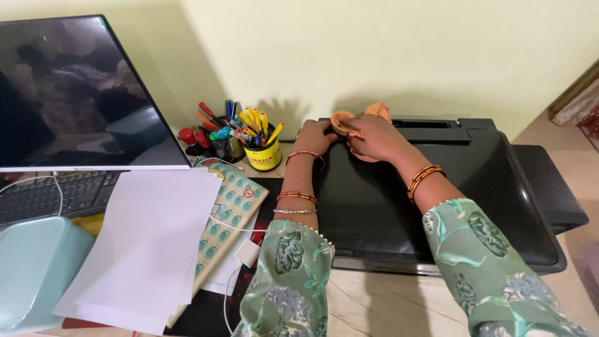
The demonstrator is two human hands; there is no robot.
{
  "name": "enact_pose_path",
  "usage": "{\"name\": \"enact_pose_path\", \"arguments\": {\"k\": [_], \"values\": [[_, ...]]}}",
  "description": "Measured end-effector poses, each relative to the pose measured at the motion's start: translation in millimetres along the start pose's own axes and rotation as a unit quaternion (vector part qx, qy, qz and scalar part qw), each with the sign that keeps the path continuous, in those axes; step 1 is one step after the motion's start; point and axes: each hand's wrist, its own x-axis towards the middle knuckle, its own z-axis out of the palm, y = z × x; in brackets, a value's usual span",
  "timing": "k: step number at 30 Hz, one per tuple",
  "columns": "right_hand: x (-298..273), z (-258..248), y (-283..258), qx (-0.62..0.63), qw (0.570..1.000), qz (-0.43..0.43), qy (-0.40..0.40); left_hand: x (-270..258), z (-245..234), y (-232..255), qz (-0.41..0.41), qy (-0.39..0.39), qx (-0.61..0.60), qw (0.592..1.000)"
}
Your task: The person wipes the exterior surfaces of a printer with a cloth, including the top, front, and sides. They then open the scanner lid and wipe the interior surface of the lid.
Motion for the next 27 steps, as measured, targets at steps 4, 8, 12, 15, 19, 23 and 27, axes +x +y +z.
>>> {"name": "enact_pose_path", "arguments": {"k": [4, 8, 12, 15, 19, 23, 27], "values": [[2.4, -1.2, -6.1, 0.030, 0.996, 0.083, -0.020, -8.4, -7.6, 9.5, -0.047, -0.025, 0.030, 0.998], [-17.0, -4.4, -0.6, 0.034, 0.998, 0.026, 0.038, -22.7, -21.7, 22.2, -0.075, -0.035, 0.065, 0.994], [-39.8, -11.6, 16.9, 0.024, 0.996, 0.034, 0.076, -31.7, -33.7, 33.6, -0.092, -0.043, 0.088, 0.991], [-66.8, -23.7, 41.3, 0.002, 0.994, 0.068, 0.090, -33.8, -32.9, 36.8, -0.097, -0.030, 0.101, 0.990], [-102.2, -43.7, 76.2, -0.045, 0.988, 0.109, 0.099, -35.2, -16.3, 36.2, -0.060, 0.037, 0.167, 0.983], [-120.5, -49.0, 90.4, -0.081, 0.980, 0.146, 0.113, -36.8, 3.0, 33.1, 0.010, 0.124, 0.217, 0.968], [-118.0, -41.4, 86.3, -0.078, 0.970, 0.189, 0.134, -37.7, 5.0, 27.4, -0.009, 0.153, 0.123, 0.981]]}}
